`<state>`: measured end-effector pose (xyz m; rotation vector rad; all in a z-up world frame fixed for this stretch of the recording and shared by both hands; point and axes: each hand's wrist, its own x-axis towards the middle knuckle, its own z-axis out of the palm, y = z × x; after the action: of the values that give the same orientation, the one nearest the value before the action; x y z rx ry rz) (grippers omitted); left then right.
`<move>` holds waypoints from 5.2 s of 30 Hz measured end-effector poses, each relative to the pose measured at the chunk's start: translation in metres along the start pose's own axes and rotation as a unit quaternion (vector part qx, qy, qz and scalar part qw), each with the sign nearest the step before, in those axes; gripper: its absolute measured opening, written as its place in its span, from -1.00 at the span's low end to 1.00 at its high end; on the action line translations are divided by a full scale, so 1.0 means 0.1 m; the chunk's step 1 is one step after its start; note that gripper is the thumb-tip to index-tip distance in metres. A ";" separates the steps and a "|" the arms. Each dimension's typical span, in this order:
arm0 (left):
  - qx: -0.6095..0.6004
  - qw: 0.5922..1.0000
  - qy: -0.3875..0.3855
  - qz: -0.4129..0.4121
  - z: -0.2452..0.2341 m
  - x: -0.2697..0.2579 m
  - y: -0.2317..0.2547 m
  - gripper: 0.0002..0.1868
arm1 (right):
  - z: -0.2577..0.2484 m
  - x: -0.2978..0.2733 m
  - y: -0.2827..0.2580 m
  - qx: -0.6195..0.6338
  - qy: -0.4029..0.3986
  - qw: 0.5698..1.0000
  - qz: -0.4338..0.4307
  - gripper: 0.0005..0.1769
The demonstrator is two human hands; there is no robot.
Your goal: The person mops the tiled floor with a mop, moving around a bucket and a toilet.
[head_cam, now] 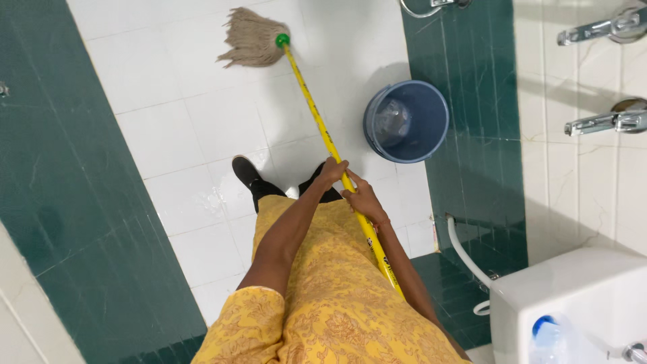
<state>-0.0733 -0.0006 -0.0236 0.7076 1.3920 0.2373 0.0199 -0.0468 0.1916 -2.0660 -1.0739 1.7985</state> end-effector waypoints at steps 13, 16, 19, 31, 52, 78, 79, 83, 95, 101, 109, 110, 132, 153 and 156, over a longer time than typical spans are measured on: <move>0.109 0.991 -0.083 -0.007 1.37 -0.08 0.21 -0.38 | -0.59 -0.36 0.78 0.220 0.111 0.968 0.044 -0.38; 0.093 0.992 -0.088 -0.010 1.21 -0.17 0.10 -0.37 | -0.42 -0.37 0.77 0.233 0.100 0.966 0.046 -0.40; 0.066 0.995 -0.070 0.004 0.96 -0.23 -0.02 -0.34 | -0.19 -0.39 0.71 0.219 0.093 0.970 0.050 -0.39; -0.051 0.998 0.034 0.019 -0.52 -1.14 -1.26 -0.47 | 1.38 -0.65 0.73 0.123 -0.031 0.992 0.025 -0.55; -0.305 0.932 0.192 -0.038 -1.90 -2.64 -3.20 -0.71 | 3.28 -1.13 0.97 -0.124 -0.298 0.946 -0.017 -0.24; -0.291 0.888 0.342 -0.097 -1.27 -1.76 -1.92 -0.59 | 1.90 -0.40 0.16 -0.172 -0.313 0.934 -0.006 -0.19; -0.278 0.889 0.353 -0.090 -1.21 -1.68 -1.83 -0.57 | 1.78 -0.31 0.11 -0.172 -0.313 0.934 -0.002 -0.19; -0.283 0.886 0.351 -0.110 -1.01 -1.27 -1.44 -0.57 | 1.33 0.10 -0.02 -0.145 -0.316 0.937 -0.021 -0.18; -0.123 0.956 0.263 -0.045 -0.70 0.32 -0.19 -0.46 | 0.14 0.94 -0.49 -0.037 -0.184 0.980 -0.062 -0.23; -0.001 0.980 0.197 0.001 -0.04 0.73 0.36 -0.33 | -0.46 0.99 -0.31 0.048 -0.104 0.993 -0.017 -0.26; -0.235 0.963 0.136 -0.009 0.26 0.67 0.80 -0.55 | -0.57 1.23 -0.02 0.189 -0.027 0.981 0.009 -0.39; -0.287 0.950 0.121 -0.020 0.26 0.65 0.83 -0.62 | -0.55 1.24 -0.06 0.176 -0.023 0.984 0.014 -0.39; -0.257 0.946 0.152 -0.124 -1.79 0.29 0.99 -0.74 | 1.40 1.09 -1.74 0.064 0.022 0.997 0.020 -0.43; -0.445 0.828 0.328 -0.100 -3.82 -0.29 -0.13 -0.87 | 3.00 1.29 -2.29 -0.169 -0.212 0.961 -0.049 -0.45; -0.461 0.823 0.328 -0.054 -3.76 -0.36 -0.39 -0.85 | 2.99 1.22 -2.32 -0.191 -0.256 0.947 -0.046 -0.39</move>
<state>-0.4469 0.0676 -0.0223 -0.3135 1.7068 1.0586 -0.3458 0.1056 0.1602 -1.7125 -1.7423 2.2925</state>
